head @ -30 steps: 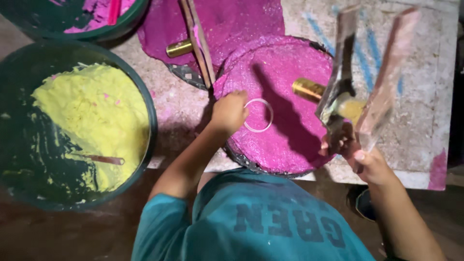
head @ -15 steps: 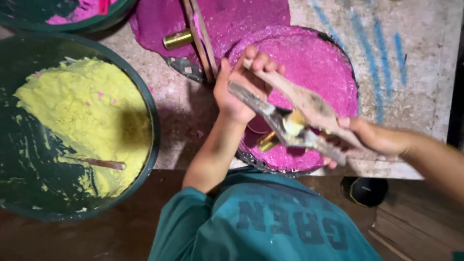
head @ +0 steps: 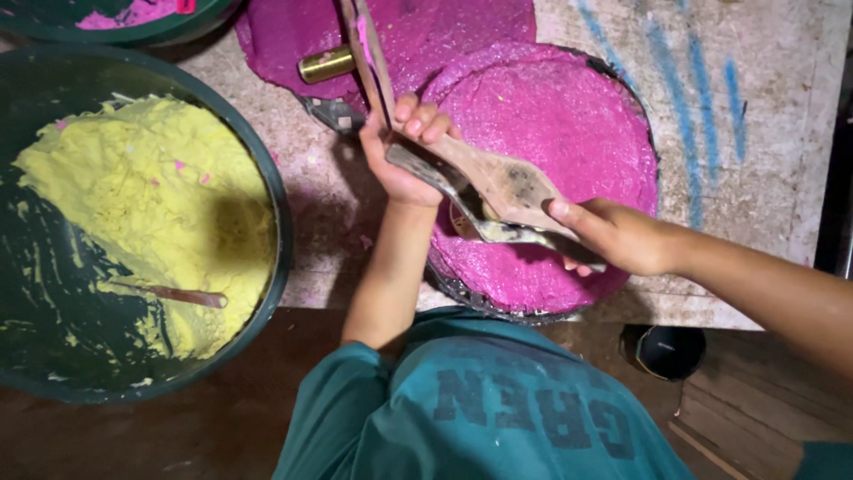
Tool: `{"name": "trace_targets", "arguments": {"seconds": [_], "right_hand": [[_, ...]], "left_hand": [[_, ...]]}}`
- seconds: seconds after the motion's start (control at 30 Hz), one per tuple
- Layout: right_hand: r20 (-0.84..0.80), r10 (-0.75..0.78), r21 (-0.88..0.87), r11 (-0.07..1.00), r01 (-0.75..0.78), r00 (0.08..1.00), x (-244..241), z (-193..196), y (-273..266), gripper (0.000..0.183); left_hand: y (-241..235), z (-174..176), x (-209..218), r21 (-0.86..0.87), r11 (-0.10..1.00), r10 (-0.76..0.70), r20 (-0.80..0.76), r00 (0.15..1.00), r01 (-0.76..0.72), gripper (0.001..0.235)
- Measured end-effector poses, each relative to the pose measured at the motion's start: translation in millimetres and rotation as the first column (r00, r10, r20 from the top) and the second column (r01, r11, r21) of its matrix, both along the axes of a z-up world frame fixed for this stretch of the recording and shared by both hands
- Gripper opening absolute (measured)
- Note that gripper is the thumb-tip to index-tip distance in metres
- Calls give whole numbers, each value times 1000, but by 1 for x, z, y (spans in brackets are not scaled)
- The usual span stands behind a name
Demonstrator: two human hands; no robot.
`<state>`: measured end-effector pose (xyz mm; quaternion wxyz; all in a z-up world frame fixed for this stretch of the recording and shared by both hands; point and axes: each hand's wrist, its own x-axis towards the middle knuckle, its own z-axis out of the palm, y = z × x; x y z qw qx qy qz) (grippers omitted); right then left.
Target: The person arranges pink and yellow circular items on a pink sheet, then uses a wooden press tool to form yellow circles from a yellow paste onto the pink sheet. The person repeatedly scoops paste, presses it into shape, and places the formed circles on the sheet.
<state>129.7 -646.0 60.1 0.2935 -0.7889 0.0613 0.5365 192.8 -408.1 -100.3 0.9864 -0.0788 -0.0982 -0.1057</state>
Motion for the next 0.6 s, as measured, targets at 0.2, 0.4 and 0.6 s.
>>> {"name": "trace_targets", "arguments": {"seconds": [0.2,0.4,0.6], "right_hand": [[119,-25,-188,981,47,993,1,9,-7,80],[306,-16,-103,993,49,952,5,-2,4,67],[310,-69,75,996,48,948,-3,-26,14,66]], "left_hand": [[-30,-10,7,-80,996,-31,-24,999,29,24],[-16,-7,33,36,999,-34,87,996,31,30],[11,-5,33,156,985,53,138,989,-74,34]]}}
